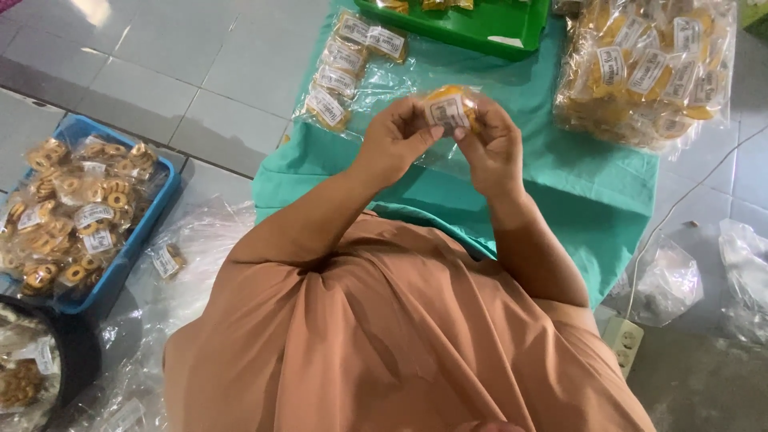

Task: Packaging small individually wrapped food items into a larger plastic bag while sitting on the floor.

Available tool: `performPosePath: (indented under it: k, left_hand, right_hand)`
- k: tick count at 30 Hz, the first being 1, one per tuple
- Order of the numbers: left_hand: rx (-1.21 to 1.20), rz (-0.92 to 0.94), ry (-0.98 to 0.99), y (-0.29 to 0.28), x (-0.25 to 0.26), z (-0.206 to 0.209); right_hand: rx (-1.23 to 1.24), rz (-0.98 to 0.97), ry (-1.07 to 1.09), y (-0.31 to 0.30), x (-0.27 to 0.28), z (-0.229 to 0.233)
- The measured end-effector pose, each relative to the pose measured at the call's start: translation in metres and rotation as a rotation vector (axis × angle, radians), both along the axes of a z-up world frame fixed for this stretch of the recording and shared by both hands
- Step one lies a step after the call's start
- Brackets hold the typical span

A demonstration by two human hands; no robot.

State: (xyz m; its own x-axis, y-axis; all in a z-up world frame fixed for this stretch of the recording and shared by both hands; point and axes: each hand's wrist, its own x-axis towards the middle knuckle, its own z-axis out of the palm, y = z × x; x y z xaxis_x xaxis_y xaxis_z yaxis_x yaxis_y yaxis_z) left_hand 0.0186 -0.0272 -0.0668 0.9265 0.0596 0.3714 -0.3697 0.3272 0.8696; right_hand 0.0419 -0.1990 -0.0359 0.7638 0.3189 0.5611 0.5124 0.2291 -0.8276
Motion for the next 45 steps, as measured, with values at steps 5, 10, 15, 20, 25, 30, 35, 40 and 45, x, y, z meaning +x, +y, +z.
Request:
performPosePath:
  k: [5, 10, 15, 20, 25, 30, 35, 40, 45]
  left_hand:
    - [0.097, 0.014, -0.046, 0.009, -0.005, 0.018]
    - [0.247, 0.055, -0.089, 0.010, 0.002, 0.010]
    - [0.174, 0.008, -0.108, 0.009, -0.002, 0.007]
    - [0.106, 0.016, -0.096, 0.006, -0.007, 0.014]
    - [0.001, -0.020, -0.053, 0.001, -0.004, 0.015]
    - [-0.028, -0.088, -0.032, -0.010, -0.001, 0.014]
    - [0.033, -0.166, -0.018, -0.019, 0.017, 0.004]
    - [0.467, -0.014, -0.046, -0.043, 0.042, -0.026]
    - [1.266, 0.181, -0.370, -0.082, 0.077, -0.090]
  right_hand:
    - [-0.213, -0.096, -0.039, -0.018, 0.005, 0.005]
    - [-0.329, -0.116, -0.160, -0.025, 0.005, 0.016]
    - [-0.338, -0.129, -0.139, -0.025, 0.002, 0.018]
    - [-0.142, -0.025, -0.002, -0.026, 0.002, 0.011]
    - [-0.059, 0.097, 0.079, -0.038, 0.012, 0.007]
    - [-0.140, -0.059, 0.058, -0.054, 0.020, 0.002]
    - [-0.091, -0.148, 0.091, -0.081, 0.022, 0.023]
    - [0.053, -0.131, 0.048, -0.117, 0.030, 0.027]
    - [0.039, -0.280, 0.075, -0.132, 0.024, 0.030]
